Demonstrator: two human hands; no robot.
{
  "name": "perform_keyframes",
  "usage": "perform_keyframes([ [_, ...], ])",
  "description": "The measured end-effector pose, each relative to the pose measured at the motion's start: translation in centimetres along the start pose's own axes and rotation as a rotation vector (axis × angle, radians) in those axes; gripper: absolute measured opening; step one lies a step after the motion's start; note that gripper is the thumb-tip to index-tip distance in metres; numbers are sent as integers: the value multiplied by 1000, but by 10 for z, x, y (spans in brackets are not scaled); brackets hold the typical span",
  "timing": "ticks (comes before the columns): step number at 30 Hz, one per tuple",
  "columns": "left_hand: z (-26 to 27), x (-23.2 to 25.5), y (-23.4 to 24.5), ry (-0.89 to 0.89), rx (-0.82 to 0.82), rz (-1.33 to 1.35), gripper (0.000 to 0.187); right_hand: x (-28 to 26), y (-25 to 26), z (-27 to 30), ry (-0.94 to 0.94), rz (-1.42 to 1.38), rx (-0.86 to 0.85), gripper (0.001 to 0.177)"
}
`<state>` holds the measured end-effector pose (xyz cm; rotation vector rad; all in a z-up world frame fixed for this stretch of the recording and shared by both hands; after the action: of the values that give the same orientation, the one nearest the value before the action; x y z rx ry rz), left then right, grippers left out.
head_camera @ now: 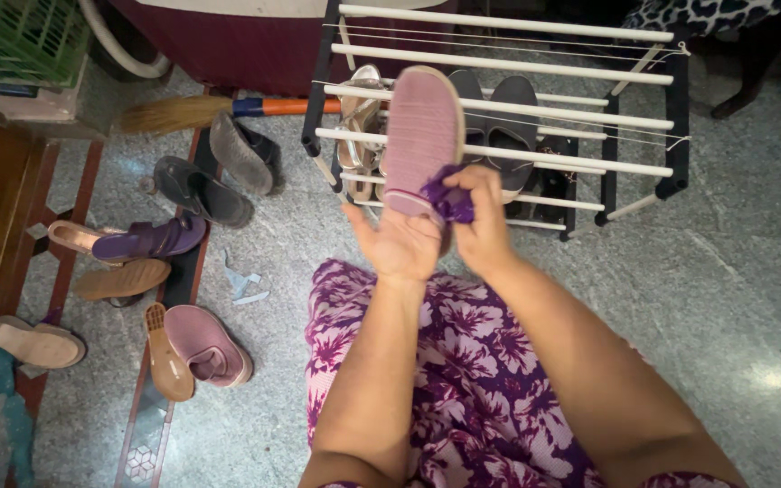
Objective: The person wipes several pairs of shoes with a purple cloth, including gray slip-ons and pink sneakers. The person cleans the exterior and soles of each shoe and places them on a white shoe rack.
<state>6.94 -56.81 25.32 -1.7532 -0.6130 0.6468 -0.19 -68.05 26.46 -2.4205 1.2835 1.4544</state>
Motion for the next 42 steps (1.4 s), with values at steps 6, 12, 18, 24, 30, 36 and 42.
perform_keyframes([
  [6,-7,26,-7,-158,217,-179,107,22,-17,21,-248,-127,-352,55],
  [12,-11,36,5,-182,703,-602,85,13,21,-9,-247,179,-335,51],
  [18,-1,12,29,-24,578,-1160,58,-19,85,-45,147,251,145,49],
  [24,23,-7,61,314,600,-2045,24,-7,80,-46,155,469,-11,34],
  [30,28,-12,75,177,-44,-2203,37,-20,36,-37,143,229,-213,29],
  [36,25,-21,46,7,-247,-2204,44,-79,24,-45,252,126,-322,35],
  [42,28,-12,65,296,135,-2191,45,-68,23,-51,194,181,-375,30],
])
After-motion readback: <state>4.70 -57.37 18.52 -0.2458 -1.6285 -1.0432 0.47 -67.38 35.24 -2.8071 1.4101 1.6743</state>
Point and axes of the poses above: each hand's wrist, its own z-axis away from the middle knuckle, its own y-axis out of the back of the hand, x = y × z, the point moved 3 cm from there along -z, towards the middle knuckle, and after that the axes turned 4 degrees about y, right-handed, at the moved point
